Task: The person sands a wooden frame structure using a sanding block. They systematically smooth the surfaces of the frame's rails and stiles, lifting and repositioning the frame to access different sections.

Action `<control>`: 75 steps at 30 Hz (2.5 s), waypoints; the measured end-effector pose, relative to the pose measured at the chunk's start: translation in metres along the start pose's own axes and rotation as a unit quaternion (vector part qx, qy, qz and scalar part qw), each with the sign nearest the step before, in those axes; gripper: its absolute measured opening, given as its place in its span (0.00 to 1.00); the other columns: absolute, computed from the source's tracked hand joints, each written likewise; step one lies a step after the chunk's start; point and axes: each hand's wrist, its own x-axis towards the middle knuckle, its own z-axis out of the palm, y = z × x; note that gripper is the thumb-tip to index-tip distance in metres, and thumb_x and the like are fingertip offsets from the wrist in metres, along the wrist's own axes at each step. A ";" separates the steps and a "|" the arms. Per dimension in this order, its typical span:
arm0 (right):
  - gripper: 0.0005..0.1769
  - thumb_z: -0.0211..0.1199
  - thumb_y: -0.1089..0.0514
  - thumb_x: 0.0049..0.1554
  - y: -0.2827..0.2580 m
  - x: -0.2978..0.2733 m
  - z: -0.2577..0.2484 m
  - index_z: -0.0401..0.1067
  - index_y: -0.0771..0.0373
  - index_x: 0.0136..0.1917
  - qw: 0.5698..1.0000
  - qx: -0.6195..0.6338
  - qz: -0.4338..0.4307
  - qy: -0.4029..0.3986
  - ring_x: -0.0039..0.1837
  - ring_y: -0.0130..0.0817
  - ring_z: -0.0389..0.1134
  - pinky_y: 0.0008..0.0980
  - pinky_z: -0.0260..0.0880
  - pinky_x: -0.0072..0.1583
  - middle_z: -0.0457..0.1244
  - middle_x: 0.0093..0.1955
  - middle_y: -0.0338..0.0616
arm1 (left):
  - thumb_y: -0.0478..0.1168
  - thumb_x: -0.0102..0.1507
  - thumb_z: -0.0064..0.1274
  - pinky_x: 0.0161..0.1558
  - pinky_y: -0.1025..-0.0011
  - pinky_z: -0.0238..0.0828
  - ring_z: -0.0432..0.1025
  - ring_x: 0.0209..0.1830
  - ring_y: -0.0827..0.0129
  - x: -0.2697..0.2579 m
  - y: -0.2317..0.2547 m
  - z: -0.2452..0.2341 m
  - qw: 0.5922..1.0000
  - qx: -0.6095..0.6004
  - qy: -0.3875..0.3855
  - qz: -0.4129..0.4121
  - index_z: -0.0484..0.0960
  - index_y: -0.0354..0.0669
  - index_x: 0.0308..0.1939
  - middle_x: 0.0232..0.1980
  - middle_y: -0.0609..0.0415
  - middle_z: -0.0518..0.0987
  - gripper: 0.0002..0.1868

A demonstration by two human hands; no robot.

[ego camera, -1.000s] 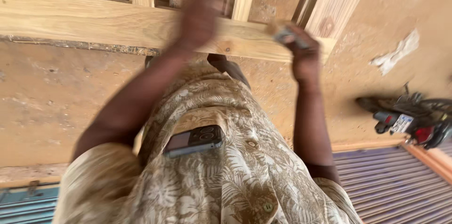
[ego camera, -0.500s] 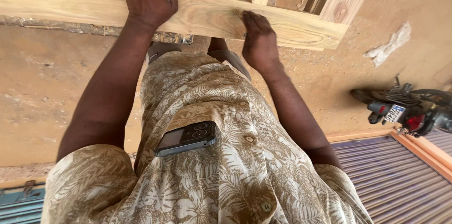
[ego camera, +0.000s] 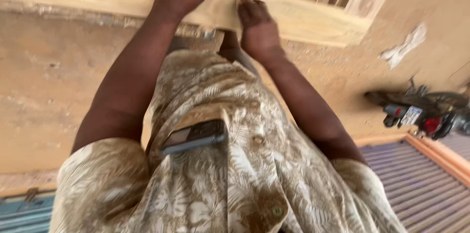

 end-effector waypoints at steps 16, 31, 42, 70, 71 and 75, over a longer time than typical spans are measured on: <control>0.32 0.61 0.73 0.46 0.069 -0.005 -0.031 0.78 0.61 0.64 0.967 -0.055 -0.142 -0.203 0.70 0.43 0.67 0.38 0.66 0.71 0.67 0.68 0.48 | 0.38 0.69 0.52 0.31 0.57 0.70 0.73 0.31 0.56 0.018 0.001 -0.011 0.998 -0.027 -0.052 -0.030 0.80 0.40 0.39 0.33 0.46 0.76 0.07; 0.25 0.52 0.80 0.51 0.100 -0.053 0.015 0.79 0.70 0.57 0.995 -0.033 0.092 0.018 0.61 0.51 0.74 0.45 0.75 0.65 0.71 0.59 0.59 | 0.41 0.69 0.55 0.43 0.54 0.75 0.67 0.56 0.47 0.008 -0.008 0.014 0.999 0.040 -0.021 -0.015 0.77 0.32 0.52 0.55 0.37 0.69 0.14; 0.21 0.54 0.79 0.53 0.086 -0.054 0.022 0.78 0.76 0.58 0.994 -0.008 0.103 0.018 0.59 0.57 0.73 0.44 0.77 0.60 0.70 0.58 0.66 | 0.38 0.71 0.52 0.64 0.42 0.64 0.60 0.71 0.37 0.017 0.003 -0.012 0.995 -0.019 -0.080 -0.055 0.72 0.28 0.64 0.66 0.32 0.65 0.20; 0.25 0.53 0.78 0.55 0.104 -0.083 0.004 0.75 0.71 0.63 0.989 0.039 0.139 -0.037 0.66 0.53 0.70 0.44 0.72 0.68 0.68 0.63 0.62 | 0.35 0.69 0.51 0.70 0.42 0.59 0.57 0.72 0.39 0.013 0.005 -0.024 0.999 0.036 0.012 0.019 0.71 0.32 0.63 0.68 0.36 0.62 0.20; 0.24 0.53 0.77 0.55 0.117 -0.078 -0.003 0.75 0.70 0.63 0.987 0.040 0.154 -0.026 0.67 0.53 0.70 0.44 0.72 0.69 0.68 0.64 0.61 | 0.35 0.68 0.52 0.70 0.41 0.58 0.57 0.72 0.38 0.023 0.006 -0.022 0.999 0.037 0.020 0.018 0.71 0.32 0.63 0.68 0.36 0.62 0.20; 0.28 0.51 0.77 0.47 0.116 -0.049 0.010 0.75 0.72 0.61 0.975 0.063 0.211 -0.035 0.63 0.56 0.70 0.45 0.71 0.66 0.68 0.60 0.63 | 0.33 0.68 0.50 0.74 0.43 0.56 0.57 0.74 0.40 0.017 0.007 -0.029 1.000 0.015 0.009 0.016 0.71 0.32 0.62 0.69 0.37 0.62 0.18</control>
